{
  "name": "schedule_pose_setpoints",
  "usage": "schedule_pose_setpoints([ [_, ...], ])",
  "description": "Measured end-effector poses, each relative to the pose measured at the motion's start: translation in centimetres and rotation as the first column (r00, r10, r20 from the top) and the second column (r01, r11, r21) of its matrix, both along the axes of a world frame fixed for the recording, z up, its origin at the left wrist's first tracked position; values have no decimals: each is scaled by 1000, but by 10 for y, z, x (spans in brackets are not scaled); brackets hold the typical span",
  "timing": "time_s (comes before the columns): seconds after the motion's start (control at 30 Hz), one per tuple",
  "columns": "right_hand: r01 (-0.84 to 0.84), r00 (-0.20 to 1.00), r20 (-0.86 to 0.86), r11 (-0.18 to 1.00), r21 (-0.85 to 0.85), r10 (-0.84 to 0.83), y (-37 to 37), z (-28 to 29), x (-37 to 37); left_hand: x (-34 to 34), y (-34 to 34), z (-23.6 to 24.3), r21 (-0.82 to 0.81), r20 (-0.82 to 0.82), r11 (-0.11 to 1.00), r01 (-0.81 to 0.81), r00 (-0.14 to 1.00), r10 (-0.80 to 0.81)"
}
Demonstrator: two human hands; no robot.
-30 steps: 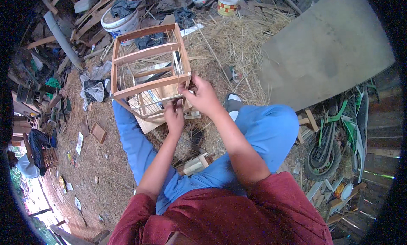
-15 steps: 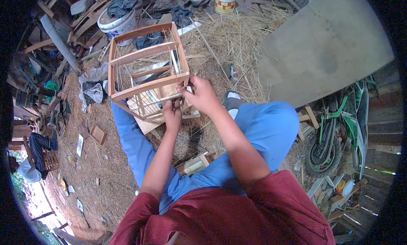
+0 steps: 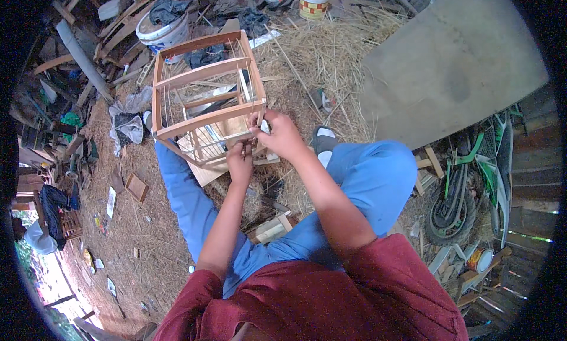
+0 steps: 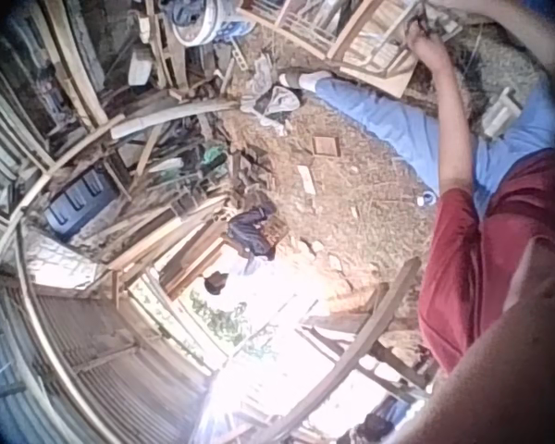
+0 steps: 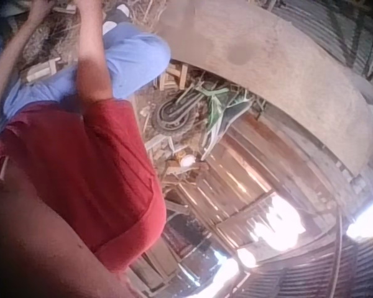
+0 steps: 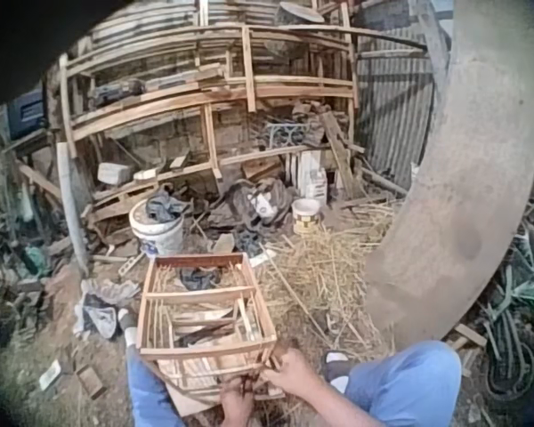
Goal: The person carves a wooden block with a knife and then threads wire through the frame of a small wooden birdcage.
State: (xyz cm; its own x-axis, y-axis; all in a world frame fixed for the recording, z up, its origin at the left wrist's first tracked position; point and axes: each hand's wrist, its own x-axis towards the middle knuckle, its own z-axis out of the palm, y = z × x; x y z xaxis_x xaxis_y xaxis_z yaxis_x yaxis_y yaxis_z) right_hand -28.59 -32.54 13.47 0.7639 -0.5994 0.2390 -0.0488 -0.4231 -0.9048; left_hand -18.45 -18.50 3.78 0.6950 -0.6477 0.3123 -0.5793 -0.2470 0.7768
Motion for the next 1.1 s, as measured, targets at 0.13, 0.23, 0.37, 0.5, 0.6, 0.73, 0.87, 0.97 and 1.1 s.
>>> schedule_pose_setpoints([
  [0.13, -26, 999, 47, 995, 94, 22, 2, 11, -1, 0, 1, 12, -86, -61, 996, -7, 998, 1],
  [0.23, 52, 992, 107, 988, 145, -68, 2, 17, -2, -3, -3, 22, -99, -65, 995, -12, 998, 6],
  [0.37, 25, 996, 86, 987, 159, -39, 1, 23, -3, -3, -6, 22, -87, -26, 996, -21, 999, 19],
  [0.5, 39, 999, 14, 996, 78, -40, 0, 31, -5, 0, -5, 18, -73, 2, 997, -25, 1000, 25],
  [0.6, 27, 999, 26, 999, 16, -28, -2, 27, -4, 4, -6, 9, -63, 80, 998, 2, 997, 3],
  [0.73, 36, 998, 47, 999, 13, -37, -5, 20, -4, 4, -5, 6, 0, 106, 1000, 11, 994, -11],
  [0.87, 33, 999, -6, 999, -41, -34, -5, 18, -5, 6, -2, 6, 35, 122, 999, 34, 992, -38],
  [0.97, 21, 1000, -19, 999, -37, -22, -4, 12, -4, 4, 0, 2, 7, 130, 1000, 26, 991, -26],
  [1.1, -22, 999, 47, 1000, -10, 23, -7, -1, -1, 6, -1, -1, 25, 144, 998, 65, 987, -68],
])
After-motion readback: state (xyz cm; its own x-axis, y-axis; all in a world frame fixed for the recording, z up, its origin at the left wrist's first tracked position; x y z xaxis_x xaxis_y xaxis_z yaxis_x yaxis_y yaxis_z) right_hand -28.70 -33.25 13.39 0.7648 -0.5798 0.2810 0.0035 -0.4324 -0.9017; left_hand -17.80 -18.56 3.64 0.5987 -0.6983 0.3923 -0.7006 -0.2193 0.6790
